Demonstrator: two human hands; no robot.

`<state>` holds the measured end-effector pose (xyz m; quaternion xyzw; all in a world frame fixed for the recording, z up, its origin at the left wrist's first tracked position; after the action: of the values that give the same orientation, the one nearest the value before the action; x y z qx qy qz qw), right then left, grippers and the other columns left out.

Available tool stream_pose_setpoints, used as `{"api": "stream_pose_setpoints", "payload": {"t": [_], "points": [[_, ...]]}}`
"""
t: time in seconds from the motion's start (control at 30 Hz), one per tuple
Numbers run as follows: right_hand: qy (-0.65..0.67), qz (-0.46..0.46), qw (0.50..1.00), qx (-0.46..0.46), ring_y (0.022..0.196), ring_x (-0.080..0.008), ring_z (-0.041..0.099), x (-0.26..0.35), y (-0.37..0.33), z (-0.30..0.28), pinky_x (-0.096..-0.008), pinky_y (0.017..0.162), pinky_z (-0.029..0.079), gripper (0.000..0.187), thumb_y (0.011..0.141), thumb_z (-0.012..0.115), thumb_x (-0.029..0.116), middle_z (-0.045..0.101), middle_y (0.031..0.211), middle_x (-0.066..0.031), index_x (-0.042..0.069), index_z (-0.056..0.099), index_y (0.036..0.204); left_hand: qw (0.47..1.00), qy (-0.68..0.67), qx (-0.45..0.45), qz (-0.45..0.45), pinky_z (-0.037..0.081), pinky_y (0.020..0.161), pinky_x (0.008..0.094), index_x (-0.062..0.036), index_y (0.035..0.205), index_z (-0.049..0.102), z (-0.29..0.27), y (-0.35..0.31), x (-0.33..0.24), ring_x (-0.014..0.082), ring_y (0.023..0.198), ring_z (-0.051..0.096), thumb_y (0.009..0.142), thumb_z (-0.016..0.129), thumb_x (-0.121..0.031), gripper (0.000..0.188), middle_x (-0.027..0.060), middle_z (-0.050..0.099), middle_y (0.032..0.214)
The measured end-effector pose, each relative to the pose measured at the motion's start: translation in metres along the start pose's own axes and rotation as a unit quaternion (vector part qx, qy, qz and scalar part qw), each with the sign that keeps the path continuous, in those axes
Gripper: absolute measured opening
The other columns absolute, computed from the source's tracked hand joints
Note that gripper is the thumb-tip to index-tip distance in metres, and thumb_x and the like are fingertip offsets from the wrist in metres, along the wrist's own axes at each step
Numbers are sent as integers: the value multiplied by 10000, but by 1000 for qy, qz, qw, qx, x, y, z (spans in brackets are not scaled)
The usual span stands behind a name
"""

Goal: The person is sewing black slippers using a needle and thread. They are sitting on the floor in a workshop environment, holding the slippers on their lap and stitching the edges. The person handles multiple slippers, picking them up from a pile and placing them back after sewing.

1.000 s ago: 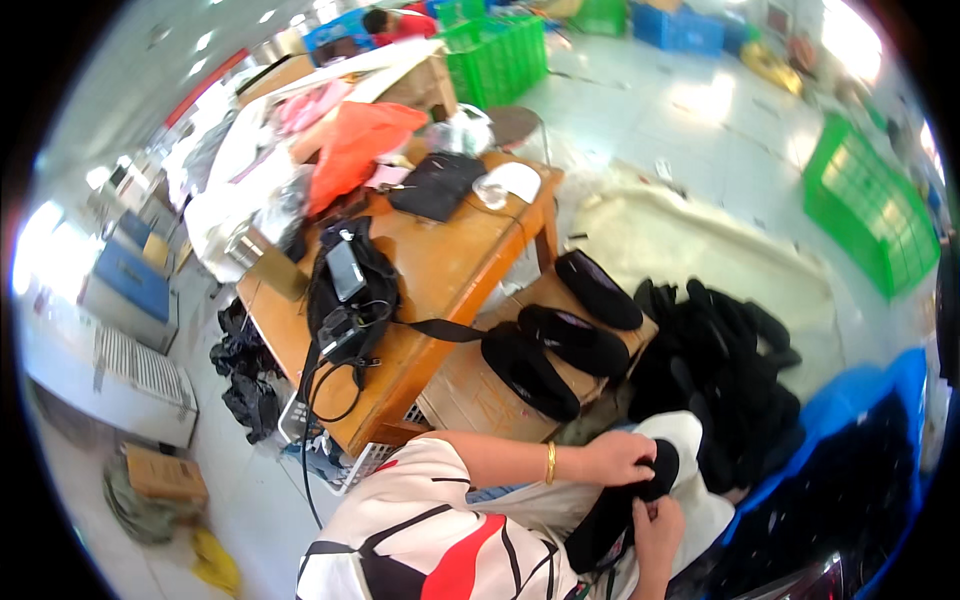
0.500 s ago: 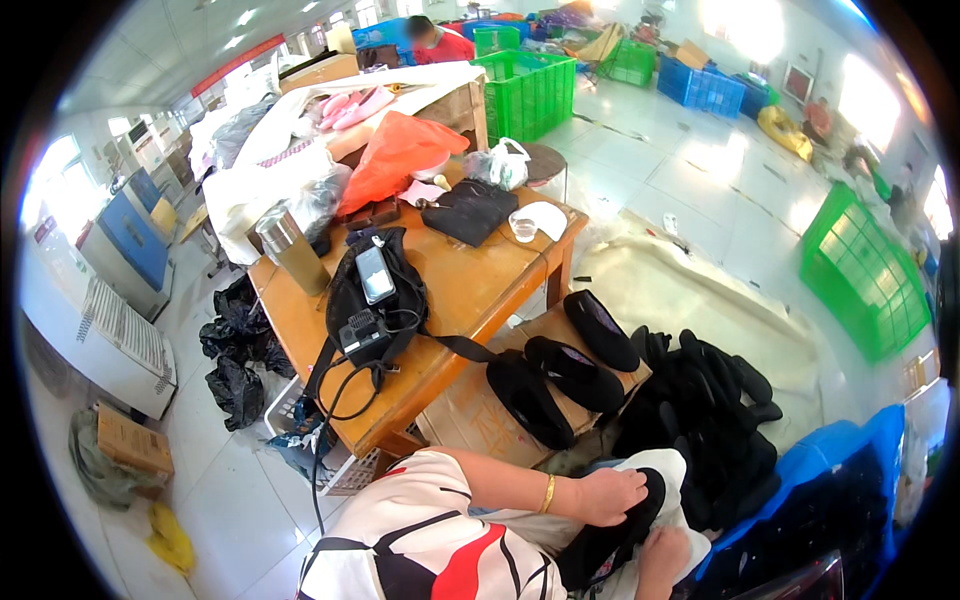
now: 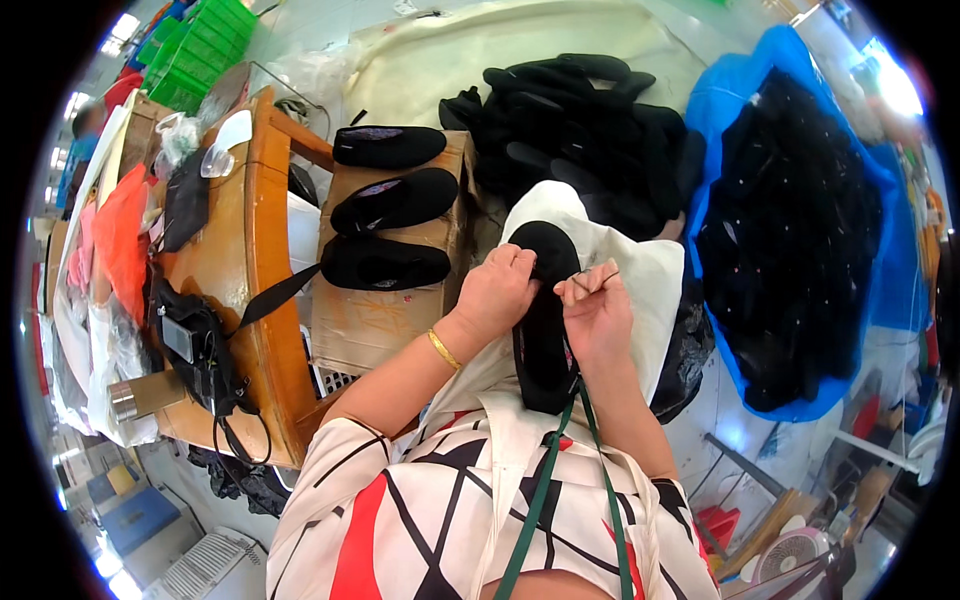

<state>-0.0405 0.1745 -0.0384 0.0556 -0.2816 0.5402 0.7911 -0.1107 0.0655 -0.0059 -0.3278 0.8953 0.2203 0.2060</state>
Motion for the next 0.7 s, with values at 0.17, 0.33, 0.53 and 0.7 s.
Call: {"api": "stream_pose_setpoints", "payload": {"t": [0.17, 0.33, 0.53, 0.7], "points": [[-134, -33, 990, -27, 629, -137, 372, 7, -30, 11, -357, 811, 441, 342, 1032, 442, 191, 362, 652, 2, 116, 351, 711, 999, 34, -2, 26, 545, 640, 374, -61, 922, 582, 4, 0, -1, 293, 814, 625, 745, 723, -123, 235, 101, 534, 845], [-244, -94, 964, 40, 652, -112, 410, 6, -68, 24, -342, 831, 443, 193, 1013, 489, 118, 424, 711, -4, 43, 485, 835, 999, -21, 19, 17, 540, 657, 389, -62, 942, 617, 10, -1, 1, 302, 777, 632, 736, 721, -100, 234, 108, 562, 835], [-637, -328, 678, 164, 732, -211, 582, 47, -84, 95, -397, 768, 520, 87, 882, 642, 66, 527, 751, -69, 15, 618, 949, 983, -127, 117, -54, 524, 720, 373, -36, 962, 653, 1, 18, 17, 287, 781, 636, 711, 802, -256, 366, 118, 642, 932], [-593, -273, 650, 389, 661, -270, 592, 52, -130, 144, -378, 666, 542, 189, 808, 701, 59, 589, 810, -118, 20, 668, 989, 988, 44, 143, -23, 512, 684, 391, -22, 843, 650, -12, 36, -14, 298, 817, 622, 726, 805, -421, 444, 118, 629, 840]]}}
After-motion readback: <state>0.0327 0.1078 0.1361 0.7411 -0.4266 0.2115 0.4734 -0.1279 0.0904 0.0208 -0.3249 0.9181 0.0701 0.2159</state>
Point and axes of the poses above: each hand's wrist, its own y-axis towards the middle knuckle, its own z-axis out of the palm, x = y × z, the point moved 10 cm from there along y, towards the middle knuckle
